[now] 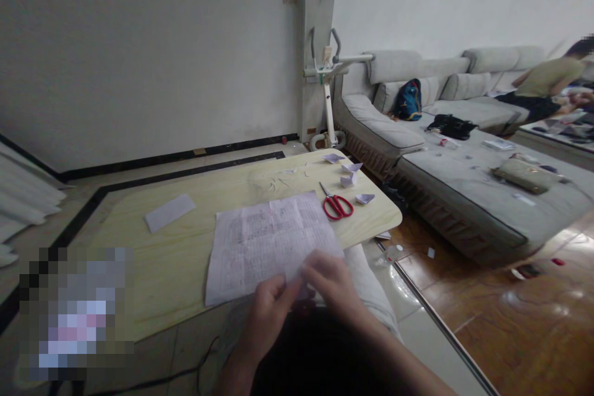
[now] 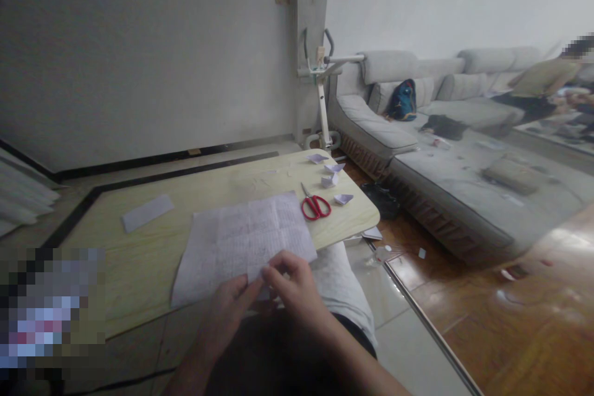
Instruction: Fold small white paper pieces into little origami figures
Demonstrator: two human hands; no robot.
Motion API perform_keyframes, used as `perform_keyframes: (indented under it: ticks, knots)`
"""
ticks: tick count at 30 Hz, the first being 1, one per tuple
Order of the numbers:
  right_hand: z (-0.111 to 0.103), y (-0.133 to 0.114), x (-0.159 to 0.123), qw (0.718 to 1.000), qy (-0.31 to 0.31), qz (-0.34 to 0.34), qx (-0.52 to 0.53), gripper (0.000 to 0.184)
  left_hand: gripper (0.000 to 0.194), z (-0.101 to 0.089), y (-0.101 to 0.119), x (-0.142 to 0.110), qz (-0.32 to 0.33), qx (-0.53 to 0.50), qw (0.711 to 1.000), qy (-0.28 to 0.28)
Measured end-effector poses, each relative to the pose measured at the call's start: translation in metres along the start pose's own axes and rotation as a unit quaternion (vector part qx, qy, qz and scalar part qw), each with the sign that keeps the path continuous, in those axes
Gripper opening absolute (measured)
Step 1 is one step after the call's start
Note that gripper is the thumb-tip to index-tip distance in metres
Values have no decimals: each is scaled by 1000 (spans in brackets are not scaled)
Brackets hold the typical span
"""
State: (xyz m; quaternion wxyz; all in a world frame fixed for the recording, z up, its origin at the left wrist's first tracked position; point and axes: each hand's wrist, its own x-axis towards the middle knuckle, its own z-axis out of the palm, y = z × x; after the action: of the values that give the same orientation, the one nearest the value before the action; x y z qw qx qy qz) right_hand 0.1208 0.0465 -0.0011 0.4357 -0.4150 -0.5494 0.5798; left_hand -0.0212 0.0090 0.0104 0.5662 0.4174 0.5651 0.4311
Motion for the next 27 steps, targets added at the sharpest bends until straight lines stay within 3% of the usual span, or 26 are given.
perform_keyframes:
  ticks: [11,19,27]
  knots:
    - [1,5,0,1000,-10,1,-14,24,44,0,-2,-5,76,69,995,12]
    - [0,1,0,998,28,-38,-52,30,39,-4,-10,-2,103,125,986,28]
    - [3,1,-5,1000,-25,18,6,30,39,-5,-7,-10,105,84,990,31]
